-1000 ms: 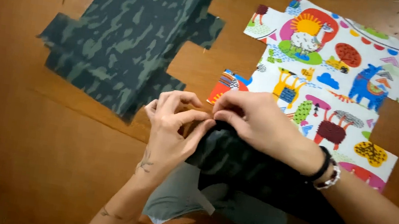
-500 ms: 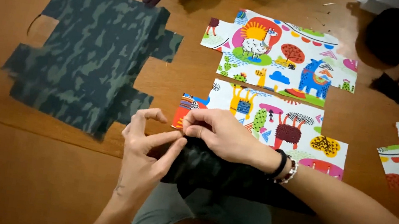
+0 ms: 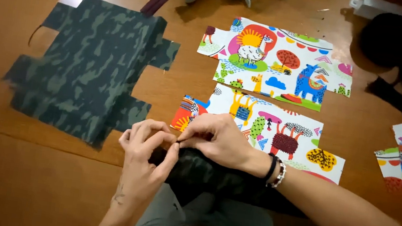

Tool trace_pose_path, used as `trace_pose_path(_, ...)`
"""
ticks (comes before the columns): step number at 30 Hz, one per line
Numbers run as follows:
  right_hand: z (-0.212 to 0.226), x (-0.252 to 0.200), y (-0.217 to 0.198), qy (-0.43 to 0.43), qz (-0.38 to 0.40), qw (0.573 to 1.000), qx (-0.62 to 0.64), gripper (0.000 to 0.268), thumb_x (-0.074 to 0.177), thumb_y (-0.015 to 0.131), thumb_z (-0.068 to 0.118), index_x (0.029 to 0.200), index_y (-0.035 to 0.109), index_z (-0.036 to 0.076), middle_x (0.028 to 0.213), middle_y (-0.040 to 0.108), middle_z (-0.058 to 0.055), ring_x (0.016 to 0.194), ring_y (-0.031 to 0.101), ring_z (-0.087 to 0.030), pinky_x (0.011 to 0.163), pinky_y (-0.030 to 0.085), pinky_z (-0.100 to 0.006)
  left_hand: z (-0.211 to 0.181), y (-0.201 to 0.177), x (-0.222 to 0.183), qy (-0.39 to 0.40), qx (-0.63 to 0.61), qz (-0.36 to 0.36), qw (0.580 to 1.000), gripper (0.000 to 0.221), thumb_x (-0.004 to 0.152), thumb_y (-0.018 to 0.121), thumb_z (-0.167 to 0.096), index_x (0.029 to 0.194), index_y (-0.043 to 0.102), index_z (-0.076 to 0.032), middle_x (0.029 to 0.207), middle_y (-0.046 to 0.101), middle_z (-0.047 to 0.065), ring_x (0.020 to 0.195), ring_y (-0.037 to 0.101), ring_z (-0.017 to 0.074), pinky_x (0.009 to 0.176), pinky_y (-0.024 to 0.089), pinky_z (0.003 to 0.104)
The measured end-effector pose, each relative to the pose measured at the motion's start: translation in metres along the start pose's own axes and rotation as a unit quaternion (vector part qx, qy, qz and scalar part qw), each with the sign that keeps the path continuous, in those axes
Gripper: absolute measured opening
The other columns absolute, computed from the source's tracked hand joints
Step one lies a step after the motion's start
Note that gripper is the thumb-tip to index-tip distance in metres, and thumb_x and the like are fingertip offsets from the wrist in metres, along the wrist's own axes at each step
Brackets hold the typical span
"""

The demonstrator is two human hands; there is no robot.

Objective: Aligning and folding fabric pieces to prepare for sewing

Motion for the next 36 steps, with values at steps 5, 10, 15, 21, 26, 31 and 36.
trace_pose_path(5, -0.005, -0.002, -0.003, 0.019, -0.026, 0.998, 0.056, 0.007, 0.084, 0.078, 0.005, 0.082, 0.074, 0.011, 0.078, 0.073, -0.002, 0.07, 0.064, -0.01, 0.064, 0.049, -0.023, -0.001, 0.001, 0.0, -0.013, -0.022, 0.006, 1.0, 0.009, 0.09, 0.065, -0.023, 0.082, 0.065, -0.018, 0.101, 0.063, -0.006, 0.105, 0.056, 0.0148, 0.099, 0.026, 0.036)
trace_pose_path(10, -0.005, -0.003, -0.005, 0.003, -0.03, 0.997, 0.074, 0.007, 0.089, 0.077, 0.014, 0.084, 0.071, 0.013, 0.081, 0.069, 0.001, 0.071, 0.058, -0.01, 0.063, 0.043, -0.024, 0.0, 0.003, 0.002, -0.034, -0.063, 0.01, 0.997, 0.011, 0.092, 0.063, -0.023, 0.083, 0.067, -0.016, 0.102, 0.063, -0.003, 0.105, 0.058, 0.0154, 0.099, 0.029, 0.035)
trace_pose_path(15, -0.004, -0.005, -0.008, -0.009, -0.038, 0.997, 0.06, 0.005, 0.09, 0.075, 0.014, 0.087, 0.071, 0.012, 0.085, 0.071, 0.0, 0.076, 0.063, -0.013, 0.072, 0.048, -0.025, 0.001, 0.005, 0.003, -0.008, -0.057, 0.0, 0.998, 0.008, 0.091, 0.065, -0.022, 0.086, 0.068, -0.017, 0.102, 0.064, -0.001, 0.105, 0.06, 0.0167, 0.099, 0.031, 0.035)
trace_pose_path(21, -0.003, -0.001, -0.013, 0.031, -0.067, 0.994, 0.075, 0.006, 0.085, 0.08, 0.01, 0.088, 0.079, 0.015, 0.074, 0.069, -0.005, 0.064, 0.061, -0.012, 0.056, 0.049, -0.026, 0.005, 0.001, 0.001, -0.001, -0.092, -0.023, 0.995, 0.005, 0.093, 0.069, -0.016, 0.089, 0.07, -0.014, 0.097, 0.063, 0.002, 0.106, 0.06, 0.0191, 0.101, 0.029, 0.039)
trace_pose_path(26, -0.003, 0.0, -0.011, 0.051, -0.06, 0.994, 0.08, 0.008, 0.085, 0.079, 0.01, 0.092, 0.079, 0.014, 0.074, 0.069, -0.003, 0.067, 0.059, -0.009, 0.056, 0.05, -0.025, 0.003, 0.001, -0.002, 0.01, -0.069, -0.032, 0.997, 0.005, 0.093, 0.07, -0.017, 0.089, 0.071, -0.014, 0.093, 0.064, 0.003, 0.102, 0.061, 0.0208, 0.1, 0.028, 0.042)
trace_pose_path(31, -0.001, 0.0, -0.01, 0.031, -0.052, 0.997, 0.049, 0.008, 0.085, 0.078, 0.006, 0.084, 0.075, 0.013, 0.077, 0.07, -0.005, 0.067, 0.065, -0.017, 0.058, 0.052, -0.028, -0.005, 0.002, -0.001, 0.035, -0.029, -0.043, 0.998, 0.006, 0.09, 0.07, -0.017, 0.084, 0.07, -0.018, 0.086, 0.064, -0.003, 0.094, 0.06, 0.0165, 0.095, 0.029, 0.039)
trace_pose_path(36, -0.003, 0.003, -0.014, 0.05, -0.056, 0.993, 0.088, 0.01, 0.084, 0.078, 0.003, 0.081, 0.074, 0.012, 0.075, 0.069, -0.004, 0.066, 0.063, -0.014, 0.058, 0.052, -0.027, -0.008, 0.004, 0.004, 0.038, -0.044, -0.031, 0.998, 0.005, 0.089, 0.068, -0.014, 0.085, 0.068, -0.017, 0.087, 0.065, -0.001, 0.094, 0.06, 0.0192, 0.092, 0.03, 0.04)
Point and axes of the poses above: each hand's wrist, its own x-axis towards the middle knuckle, its own y-axis out of the palm, z = x × y, the point moved 10 cm from there along x, towards the middle knuckle
